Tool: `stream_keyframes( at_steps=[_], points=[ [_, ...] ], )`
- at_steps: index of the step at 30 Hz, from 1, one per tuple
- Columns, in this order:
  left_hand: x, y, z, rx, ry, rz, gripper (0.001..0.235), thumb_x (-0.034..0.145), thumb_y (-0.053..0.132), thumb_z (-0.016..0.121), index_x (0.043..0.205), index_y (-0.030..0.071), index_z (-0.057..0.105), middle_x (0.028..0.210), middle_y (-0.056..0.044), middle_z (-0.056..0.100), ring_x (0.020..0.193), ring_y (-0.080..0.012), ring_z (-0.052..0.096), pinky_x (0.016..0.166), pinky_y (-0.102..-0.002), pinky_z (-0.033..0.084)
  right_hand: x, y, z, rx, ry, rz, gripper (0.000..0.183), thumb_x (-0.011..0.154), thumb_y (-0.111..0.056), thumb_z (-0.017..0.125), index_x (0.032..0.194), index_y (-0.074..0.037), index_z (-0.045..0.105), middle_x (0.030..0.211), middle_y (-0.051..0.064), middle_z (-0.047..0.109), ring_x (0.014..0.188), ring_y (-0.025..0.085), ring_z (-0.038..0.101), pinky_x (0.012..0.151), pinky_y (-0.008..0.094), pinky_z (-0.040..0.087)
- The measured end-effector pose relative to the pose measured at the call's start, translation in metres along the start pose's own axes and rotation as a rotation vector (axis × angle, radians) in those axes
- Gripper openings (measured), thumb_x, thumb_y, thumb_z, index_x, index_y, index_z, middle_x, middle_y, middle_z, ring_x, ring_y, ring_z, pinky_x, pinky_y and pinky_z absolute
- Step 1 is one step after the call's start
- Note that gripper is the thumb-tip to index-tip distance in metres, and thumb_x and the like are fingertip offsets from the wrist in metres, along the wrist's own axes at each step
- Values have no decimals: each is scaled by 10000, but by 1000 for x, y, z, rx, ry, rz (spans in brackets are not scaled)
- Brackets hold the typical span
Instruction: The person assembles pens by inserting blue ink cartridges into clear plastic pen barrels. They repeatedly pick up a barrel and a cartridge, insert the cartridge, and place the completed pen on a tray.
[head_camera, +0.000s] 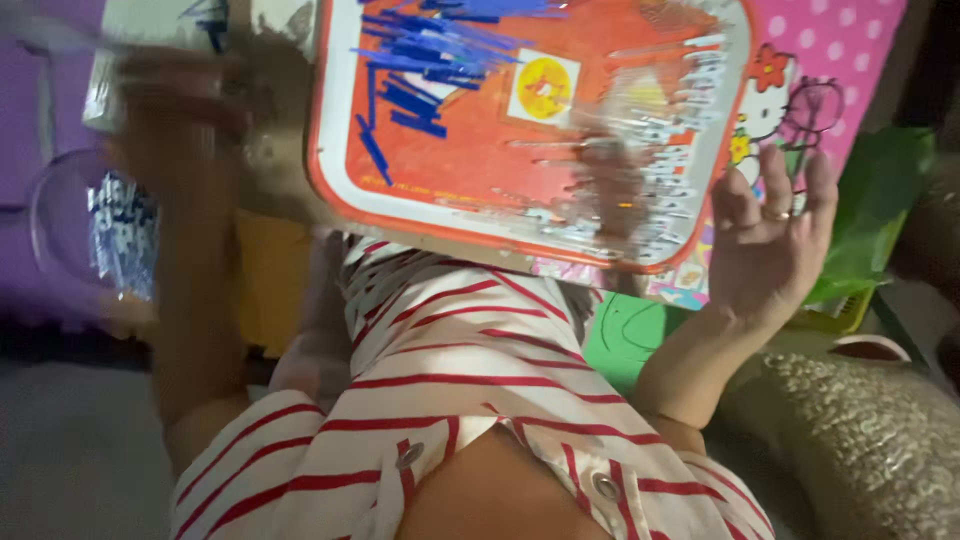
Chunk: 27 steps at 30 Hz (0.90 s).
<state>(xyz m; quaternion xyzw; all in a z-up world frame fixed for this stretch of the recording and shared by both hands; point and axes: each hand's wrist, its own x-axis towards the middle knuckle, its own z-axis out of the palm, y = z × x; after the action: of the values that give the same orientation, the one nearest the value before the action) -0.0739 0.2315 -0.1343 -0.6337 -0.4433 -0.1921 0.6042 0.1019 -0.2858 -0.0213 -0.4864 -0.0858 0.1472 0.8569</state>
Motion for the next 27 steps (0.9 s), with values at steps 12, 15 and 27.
stream_keyframes(
  at_steps=[12,15,27],
  points=[
    [-314,-159,216,-488,-1575,316,202,1078,147,658,1165,-24,722,1078,-218,765,945,-377,755,759,-474,621,-10,34,-26,-336,65,-131,256,1109,-271,697,1307,-127,623,1442,170,654,1343,314,676,1185,441,600],
    [-320,-148,225,-687,-1573,190,312,1121,203,613,1261,-58,713,1261,-339,651,1143,-510,606,931,-590,511,-12,47,4,-425,-14,-127,236,1107,-279,695,1247,-92,658,1272,178,697,1150,287,703,1065,411,634],
    [-274,-148,253,-512,-1798,366,444,1102,251,709,1394,-78,644,1295,-340,704,1129,-525,700,894,-619,584,-15,72,78,-1286,-523,-98,223,1098,16,626,1267,-83,732,1162,78,726,1042,273,647,951,381,451]
  ],
)
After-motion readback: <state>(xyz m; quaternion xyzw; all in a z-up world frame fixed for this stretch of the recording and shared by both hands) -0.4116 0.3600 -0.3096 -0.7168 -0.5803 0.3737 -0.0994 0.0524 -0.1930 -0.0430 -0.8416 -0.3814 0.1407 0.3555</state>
